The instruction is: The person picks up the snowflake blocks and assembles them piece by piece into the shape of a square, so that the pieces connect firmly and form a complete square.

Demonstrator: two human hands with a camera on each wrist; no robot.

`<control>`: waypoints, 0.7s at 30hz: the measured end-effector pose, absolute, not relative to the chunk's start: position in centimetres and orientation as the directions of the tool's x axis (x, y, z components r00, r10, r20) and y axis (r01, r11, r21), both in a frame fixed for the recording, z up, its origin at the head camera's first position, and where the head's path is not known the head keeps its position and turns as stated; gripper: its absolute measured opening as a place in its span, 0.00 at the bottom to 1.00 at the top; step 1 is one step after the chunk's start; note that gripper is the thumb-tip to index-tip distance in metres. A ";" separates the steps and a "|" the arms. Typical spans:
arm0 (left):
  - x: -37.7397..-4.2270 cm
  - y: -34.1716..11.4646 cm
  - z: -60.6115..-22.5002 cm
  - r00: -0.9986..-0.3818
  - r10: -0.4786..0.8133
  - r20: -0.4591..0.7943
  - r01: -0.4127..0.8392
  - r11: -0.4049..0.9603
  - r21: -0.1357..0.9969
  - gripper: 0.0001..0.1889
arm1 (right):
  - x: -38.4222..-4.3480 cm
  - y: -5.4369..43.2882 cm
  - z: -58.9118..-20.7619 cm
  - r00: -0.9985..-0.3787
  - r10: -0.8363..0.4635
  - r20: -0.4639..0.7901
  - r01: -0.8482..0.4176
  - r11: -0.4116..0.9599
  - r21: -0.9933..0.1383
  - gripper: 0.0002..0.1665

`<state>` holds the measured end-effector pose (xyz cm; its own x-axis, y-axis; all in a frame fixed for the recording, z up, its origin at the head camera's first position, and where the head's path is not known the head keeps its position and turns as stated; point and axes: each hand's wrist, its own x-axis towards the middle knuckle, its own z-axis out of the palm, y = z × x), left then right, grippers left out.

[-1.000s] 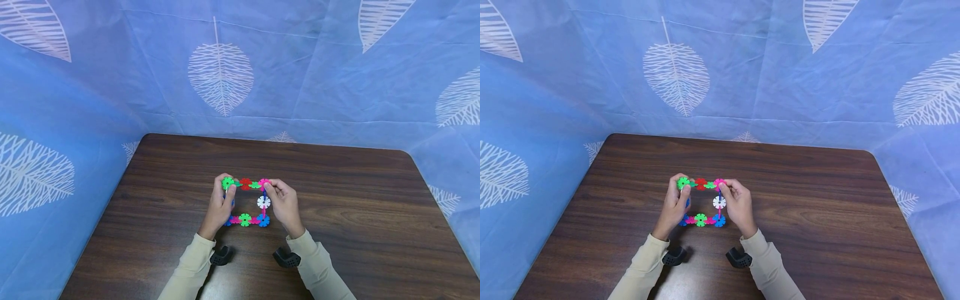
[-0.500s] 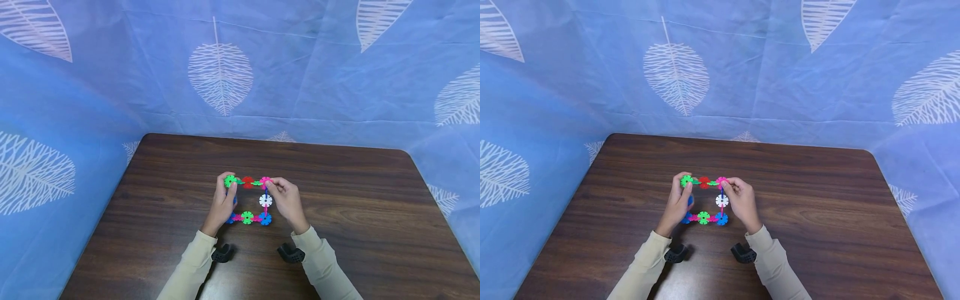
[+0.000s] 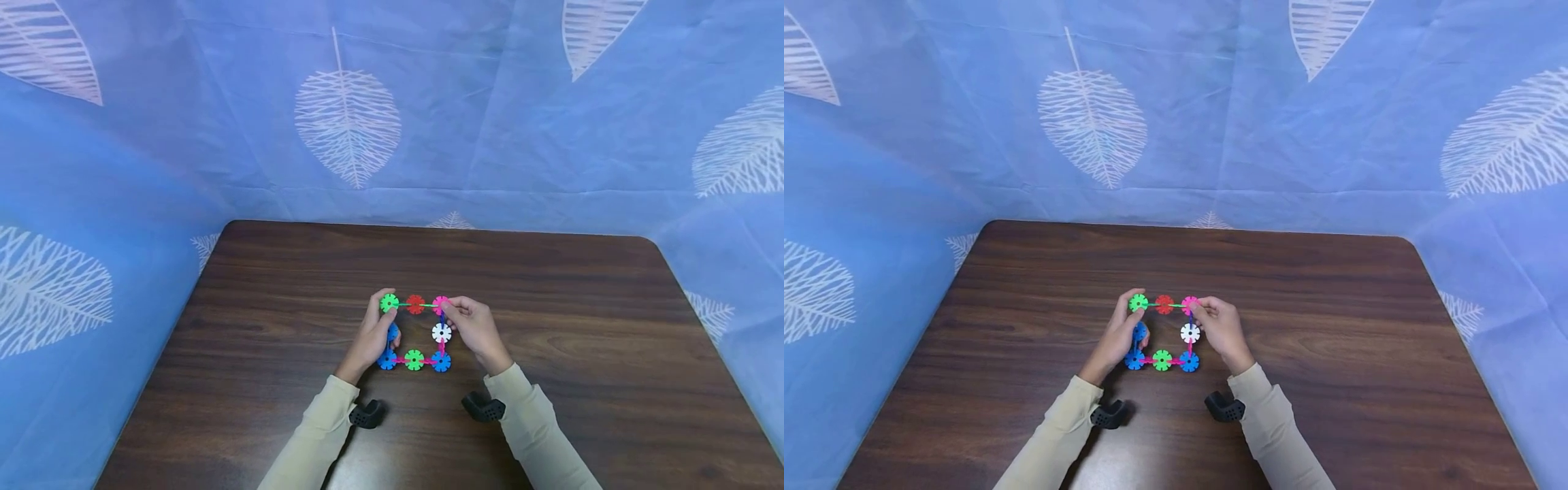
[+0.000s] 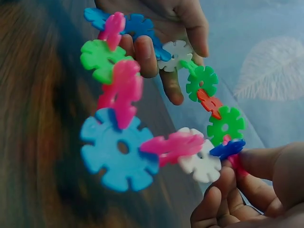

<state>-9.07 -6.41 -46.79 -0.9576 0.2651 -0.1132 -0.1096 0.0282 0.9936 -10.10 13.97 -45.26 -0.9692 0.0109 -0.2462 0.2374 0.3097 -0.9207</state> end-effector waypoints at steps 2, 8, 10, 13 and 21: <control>-9.3 -6.3 -47.9 -0.961 0.256 -0.104 -0.097 0.041 0.994 0.23 | -10.2 14.0 -45.6 -0.966 0.012 -0.259 0.250 0.313 -0.916 0.16; -9.2 -5.9 -49.2 -0.978 0.204 -0.046 -0.025 0.105 0.994 0.22 | -10.3 13.9 -46.4 -0.960 0.031 -0.277 0.272 0.313 -0.910 0.15; -9.1 -5.9 -49.4 -0.983 0.184 -0.024 0.007 0.167 0.986 0.23 | -10.3 13.8 -46.7 -0.962 0.044 -0.271 0.271 0.297 -0.916 0.14; -9.0 -6.0 -49.2 -0.989 0.147 0.018 0.065 0.321 0.945 0.24 | -10.4 13.8 -47.0 -0.964 0.056 -0.260 0.265 0.278 -0.923 0.13; -8.8 -6.3 -48.8 -0.992 0.124 0.019 0.086 0.567 0.819 0.28 | -10.3 13.8 -47.3 -0.963 0.071 -0.261 0.270 0.304 -0.913 0.13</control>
